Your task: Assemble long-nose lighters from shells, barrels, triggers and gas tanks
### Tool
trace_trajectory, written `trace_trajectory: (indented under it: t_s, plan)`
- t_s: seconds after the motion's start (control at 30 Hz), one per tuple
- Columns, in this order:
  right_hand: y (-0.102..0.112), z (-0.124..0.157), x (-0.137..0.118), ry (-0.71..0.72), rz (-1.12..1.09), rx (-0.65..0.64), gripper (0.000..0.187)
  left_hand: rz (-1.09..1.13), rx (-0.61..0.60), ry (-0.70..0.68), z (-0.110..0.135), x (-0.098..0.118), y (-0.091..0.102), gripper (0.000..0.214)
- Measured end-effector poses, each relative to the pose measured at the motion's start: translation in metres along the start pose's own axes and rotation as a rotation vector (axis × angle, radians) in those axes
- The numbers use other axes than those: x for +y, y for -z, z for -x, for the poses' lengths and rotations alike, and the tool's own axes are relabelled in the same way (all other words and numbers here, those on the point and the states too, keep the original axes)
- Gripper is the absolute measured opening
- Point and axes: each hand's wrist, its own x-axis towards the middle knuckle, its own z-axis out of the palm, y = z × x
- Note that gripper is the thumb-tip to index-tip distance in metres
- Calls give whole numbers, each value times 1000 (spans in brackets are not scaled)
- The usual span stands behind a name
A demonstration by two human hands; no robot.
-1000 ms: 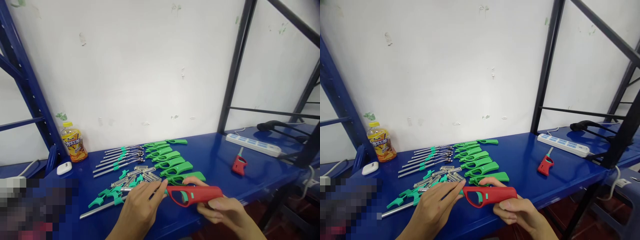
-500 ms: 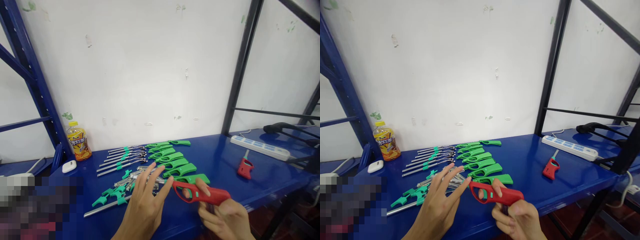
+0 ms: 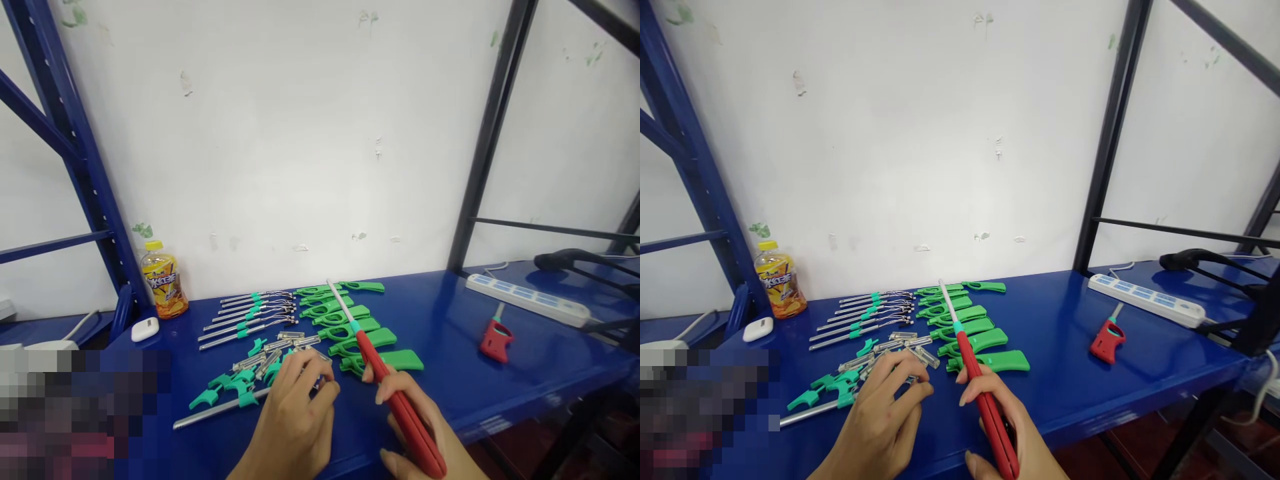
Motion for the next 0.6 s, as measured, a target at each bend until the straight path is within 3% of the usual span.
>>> trace_trajectory:
  t_s: [0.23, 0.6]
  plan:
    - [2, -3, 9, 178, 32, -59, 33, 3, -29, -8, 1, 2, 1, 29]
    - [-1, -1, 0, 22, 64, -56, 32, 3, -32, -3, 0, 2, 1, 28]
